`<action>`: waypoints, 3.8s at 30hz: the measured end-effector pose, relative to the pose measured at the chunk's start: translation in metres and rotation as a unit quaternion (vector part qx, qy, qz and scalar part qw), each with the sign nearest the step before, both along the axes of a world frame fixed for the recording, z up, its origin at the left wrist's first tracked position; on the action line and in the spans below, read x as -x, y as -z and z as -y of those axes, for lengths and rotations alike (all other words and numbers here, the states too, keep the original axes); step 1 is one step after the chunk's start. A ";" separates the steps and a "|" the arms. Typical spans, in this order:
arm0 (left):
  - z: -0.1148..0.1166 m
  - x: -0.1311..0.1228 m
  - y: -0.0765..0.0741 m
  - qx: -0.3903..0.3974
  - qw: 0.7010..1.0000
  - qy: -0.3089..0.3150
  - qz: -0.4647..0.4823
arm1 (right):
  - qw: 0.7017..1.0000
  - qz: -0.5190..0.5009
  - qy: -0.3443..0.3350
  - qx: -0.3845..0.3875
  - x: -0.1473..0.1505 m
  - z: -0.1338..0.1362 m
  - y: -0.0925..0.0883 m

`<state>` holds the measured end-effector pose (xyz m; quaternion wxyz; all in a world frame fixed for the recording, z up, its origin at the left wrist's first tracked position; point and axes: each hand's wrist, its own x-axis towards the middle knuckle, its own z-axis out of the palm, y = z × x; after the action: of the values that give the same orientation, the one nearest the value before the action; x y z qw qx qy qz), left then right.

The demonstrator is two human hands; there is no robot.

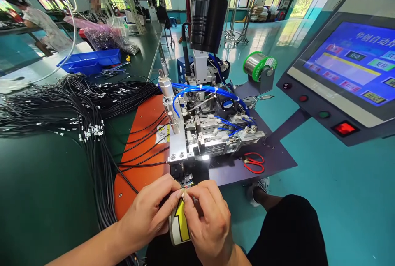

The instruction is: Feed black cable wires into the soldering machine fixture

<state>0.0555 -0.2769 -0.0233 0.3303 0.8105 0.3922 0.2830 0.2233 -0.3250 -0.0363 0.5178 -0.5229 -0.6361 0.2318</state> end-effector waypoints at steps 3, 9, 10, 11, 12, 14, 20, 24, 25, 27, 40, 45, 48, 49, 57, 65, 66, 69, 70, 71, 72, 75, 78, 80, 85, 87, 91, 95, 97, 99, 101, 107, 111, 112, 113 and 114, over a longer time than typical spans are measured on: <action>0.000 -0.001 -0.002 -0.009 1.000 0.005 0.007 | 0.989 -0.087 0.003 0.122 -0.014 -0.003 -0.006; -0.001 -0.001 -0.003 -0.025 1.000 0.012 0.003 | 0.861 -0.328 -0.047 0.386 -0.028 -0.011 -0.013; -0.001 -0.001 -0.003 -0.028 1.000 0.013 0.003 | 0.846 -0.350 -0.057 0.398 -0.027 -0.012 -0.014; -0.001 -0.001 -0.002 -0.030 0.999 0.015 0.001 | 0.837 -0.363 -0.064 0.405 -0.026 -0.012 -0.014; -0.001 -0.001 -0.002 -0.030 0.999 0.016 -0.001 | 0.832 -0.371 -0.068 0.407 -0.025 -0.013 -0.014; -0.001 -0.001 -0.001 -0.028 0.999 0.019 -0.007 | 0.831 -0.373 -0.068 0.406 -0.024 -0.013 -0.015; -0.002 -0.001 -0.001 -0.018 1.000 0.019 -0.014 | 0.851 -0.338 -0.066 0.398 -0.024 -0.010 -0.013; -0.002 -0.001 -0.001 -0.018 1.000 0.020 -0.016 | 0.870 -0.306 -0.060 0.381 -0.025 -0.009 -0.013; -0.002 -0.001 -0.001 -0.019 1.000 0.018 -0.016 | 0.875 -0.300 -0.059 0.376 -0.025 -0.009 -0.013; -0.002 -0.001 -0.002 -0.019 1.000 0.015 -0.018 | 0.882 -0.290 -0.057 0.367 -0.026 -0.008 -0.013; -0.002 -0.001 -0.001 -0.013 0.999 0.014 -0.028 | 0.903 -0.244 -0.048 0.350 -0.023 -0.016 -0.017; -0.003 -0.001 0.000 -0.010 0.999 0.013 -0.035 | 0.900 -0.253 -0.054 0.350 -0.021 -0.018 -0.020; -0.003 -0.001 -0.001 -0.010 0.999 0.013 -0.035 | 0.898 -0.250 -0.048 0.359 -0.021 -0.019 -0.020; -0.003 -0.001 -0.002 -0.010 0.999 0.013 -0.034 | 0.897 -0.250 -0.048 0.362 -0.021 -0.019 -0.019; -0.002 0.000 -0.002 -0.009 0.999 0.014 -0.039 | 0.892 -0.256 -0.052 0.368 -0.023 -0.020 -0.012; -0.002 0.001 -0.001 -0.011 0.998 0.015 -0.061 | 0.904 -0.228 -0.060 0.356 -0.023 -0.023 -0.012; -0.002 0.001 -0.001 -0.016 0.997 0.018 -0.070 | 0.906 -0.225 -0.056 0.353 -0.022 -0.023 -0.012; -0.004 0.002 -0.007 -0.026 0.994 0.031 -0.105 | 0.912 -0.219 -0.041 0.343 -0.021 -0.023 -0.012; -0.005 0.003 -0.011 -0.024 0.992 0.036 -0.115 | 0.914 -0.220 -0.035 0.339 -0.021 -0.022 -0.012; -0.006 0.004 -0.016 -0.021 0.991 0.040 -0.122 | 0.915 -0.221 -0.029 0.335 -0.021 -0.022 -0.012; -0.007 0.005 -0.021 -0.017 0.991 0.045 -0.126 | 0.916 -0.224 -0.025 0.333 -0.020 -0.022 -0.011; -0.009 0.012 -0.032 -0.012 0.991 0.065 -0.113 | 0.915 -0.233 -0.022 0.330 -0.019 -0.021 -0.008; -0.009 0.018 -0.030 -0.033 0.993 0.062 -0.093 | 0.913 -0.239 -0.031 0.330 -0.018 -0.022 -0.002; -0.009 0.019 -0.022 -0.066 0.993 0.048 -0.089 | 0.912 -0.243 -0.029 0.329 -0.017 -0.024 0.003; -0.013 0.020 -0.003 -0.148 0.985 0.047 -0.073 | 0.913 -0.254 -0.012 0.320 -0.013 -0.031 0.014; -0.014 0.019 -0.001 -0.146 0.986 0.044 -0.072 | 0.909 -0.264 -0.010 0.324 -0.012 -0.033 0.018; -0.016 0.019 0.000 -0.128 0.988 0.030 -0.077 | 0.900 -0.280 -0.002 0.333 -0.008 -0.037 0.024; -0.016 0.019 0.002 -0.120 0.990 0.023 -0.076 | 0.893 -0.291 0.002 0.344 -0.006 -0.040 0.025; -0.016 0.019 0.003 -0.119 0.990 0.022 -0.076 | 0.890 -0.292 0.006 0.349 -0.006 -0.040 0.025; -0.016 0.019 0.003 -0.121 0.990 0.019 -0.077 | 0.888 -0.293 0.007 0.354 -0.006 -0.040 0.025; -0.017 0.019 0.004 -0.121 0.989 0.016 -0.078 | 0.887 -0.293 0.009 0.356 -0.006 -0.040 0.025; -0.017 0.019 0.005 -0.110 0.990 0.014 -0.081 | 0.888 -0.289 0.009 0.357 -0.006 -0.039 0.026; -0.017 0.018 0.005 -0.110 0.991 0.012 -0.081 | 0.890 -0.283 0.007 0.358 -0.007 -0.038 0.027; -0.017 0.018 0.005 -0.111 0.991 0.011 -0.080 | 0.892 -0.279 0.008 0.356 -0.007 -0.038 0.027; -0.017 0.018 0.005 -0.111 0.990 0.010 -0.081 | 0.894 -0.276 0.008 0.354 -0.007 -0.038 0.027; -0.017 0.018 0.005 -0.111 0.990 0.009 -0.081 | 0.896 -0.272 0.008 0.352 -0.007 -0.039 0.027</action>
<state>0.0376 -0.2602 -0.0280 0.2082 0.8658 0.3768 0.2550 0.2301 -0.2865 -0.0638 0.4550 -0.5925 -0.3432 0.5694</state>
